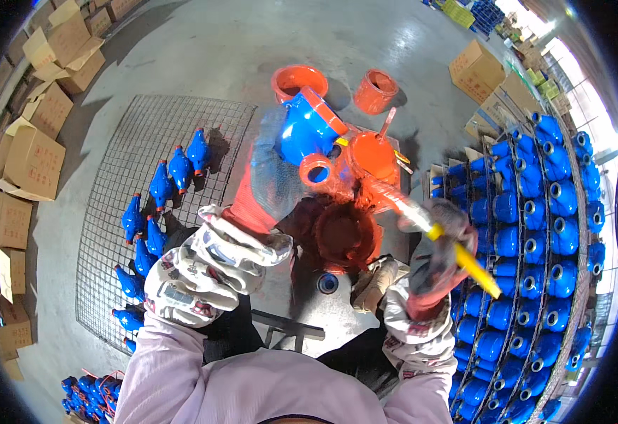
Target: The person paints the rims and threaded openings of pipe fittings using red paint and a paintbrush, trims the brush bristles with shears, and places the painted fittings onto a wire grid.
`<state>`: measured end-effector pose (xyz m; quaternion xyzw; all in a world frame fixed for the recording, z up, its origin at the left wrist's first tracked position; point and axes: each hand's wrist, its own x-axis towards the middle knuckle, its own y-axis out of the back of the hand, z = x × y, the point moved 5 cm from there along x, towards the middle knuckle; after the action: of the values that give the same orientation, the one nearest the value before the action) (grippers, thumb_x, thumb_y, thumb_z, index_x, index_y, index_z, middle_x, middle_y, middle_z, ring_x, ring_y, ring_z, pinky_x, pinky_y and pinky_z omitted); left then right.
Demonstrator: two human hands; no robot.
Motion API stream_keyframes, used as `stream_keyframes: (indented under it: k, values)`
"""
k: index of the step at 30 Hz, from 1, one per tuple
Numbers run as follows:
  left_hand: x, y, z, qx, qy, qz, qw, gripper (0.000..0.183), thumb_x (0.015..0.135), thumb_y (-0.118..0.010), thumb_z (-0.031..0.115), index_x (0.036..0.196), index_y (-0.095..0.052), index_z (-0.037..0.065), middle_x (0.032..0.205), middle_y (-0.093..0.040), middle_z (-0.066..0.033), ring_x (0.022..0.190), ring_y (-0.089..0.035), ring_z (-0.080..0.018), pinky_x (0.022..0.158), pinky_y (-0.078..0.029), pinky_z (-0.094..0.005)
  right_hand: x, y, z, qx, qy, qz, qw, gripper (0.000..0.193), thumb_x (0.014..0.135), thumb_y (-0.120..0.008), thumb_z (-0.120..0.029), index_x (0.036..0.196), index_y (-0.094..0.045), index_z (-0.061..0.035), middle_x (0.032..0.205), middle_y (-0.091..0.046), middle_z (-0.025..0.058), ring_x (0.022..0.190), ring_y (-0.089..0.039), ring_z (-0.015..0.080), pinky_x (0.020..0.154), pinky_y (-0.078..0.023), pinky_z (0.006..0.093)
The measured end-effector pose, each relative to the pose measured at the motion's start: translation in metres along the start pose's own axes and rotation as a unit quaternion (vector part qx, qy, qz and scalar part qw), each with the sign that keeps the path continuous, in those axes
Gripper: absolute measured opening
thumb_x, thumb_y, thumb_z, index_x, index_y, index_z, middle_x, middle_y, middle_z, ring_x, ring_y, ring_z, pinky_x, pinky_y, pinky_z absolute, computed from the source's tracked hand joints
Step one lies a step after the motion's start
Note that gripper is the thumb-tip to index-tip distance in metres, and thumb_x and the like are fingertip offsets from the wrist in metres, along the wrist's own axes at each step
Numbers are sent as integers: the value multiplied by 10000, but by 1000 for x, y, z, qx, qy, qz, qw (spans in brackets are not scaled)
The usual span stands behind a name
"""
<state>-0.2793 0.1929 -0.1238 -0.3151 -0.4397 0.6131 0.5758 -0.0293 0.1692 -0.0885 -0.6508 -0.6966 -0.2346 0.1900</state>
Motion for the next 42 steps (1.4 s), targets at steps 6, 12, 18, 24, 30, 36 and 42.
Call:
stream_keyframes:
  k: [6, 12, 18, 24, 30, 36, 42]
  values:
    - [-2, 14, 9, -24, 16, 30, 999, 494, 941, -531, 446, 1301, -488, 110, 1260, -575, -122, 1088, -601, -289, 986, -489, -469, 5, -69, -55, -114, 254, -283, 918, 437, 705, -788, -177, 1112, -639, -120, 1158, -615, 144, 1011, -612, 326, 868, -497, 436]
    - [0, 23, 5, -48, 17, 60, 997, 506, 956, -499, 457, 1294, -496, 81, 1213, -603, -116, 1075, -615, -276, 943, -521, -449, -13, -96, -50, -206, 304, -224, 903, 516, 604, -820, -161, 1096, -667, -138, 1165, -613, 125, 1019, -611, 352, 856, -490, 468]
    - [0, 19, 15, -18, -13, 81, 996, 548, 946, -505, 488, 1298, -491, 68, 1174, -620, -127, 1031, -634, -273, 901, -539, -431, -21, -83, -61, -203, 305, -201, 909, 566, 602, -821, -145, 1130, -618, -142, 1184, -596, 121, 1047, -597, 342, 876, -485, 474]
    - [-10, 18, 21, -28, 14, 31, 999, 541, 948, -512, 481, 1301, -488, 73, 1183, -614, -131, 1046, -628, -273, 878, -546, -435, -11, -105, -72, -203, 294, -234, 904, 426, 611, -819, -191, 1003, -668, -123, 1164, -616, 129, 1036, -606, 340, 895, -474, 466]
    - [-13, 22, 36, -3, -27, 86, 996, 494, 942, -531, 464, 1283, -484, 109, 1177, -600, -90, 1017, -630, -243, 860, -551, -410, -27, -85, -72, -218, 298, -223, 902, 373, 682, -781, -254, 1020, -662, -149, 1151, -632, 133, 1032, -611, 342, 902, -461, 474]
    - [2, 0, 72, 159, -108, 57, 980, 428, 937, -579, 287, 1307, -490, 93, 1237, -585, -114, 1104, -596, -266, 943, -525, -427, -8, -10, -46, -313, 357, -137, 870, 469, 875, -556, -425, 1168, -584, -59, 1098, -627, 201, 1007, -601, 389, 897, -471, 511]
    - [142, 145, 154, 711, -224, -2, 667, 697, 756, -761, 229, 1366, -455, 85, 1121, -614, -144, 1122, -581, -255, 949, -472, -340, 32, 30, 7, -359, 265, -80, 891, 433, 979, -482, -367, 1208, -518, -1, 1113, -605, 237, 1026, -600, 391, 902, -477, 487]
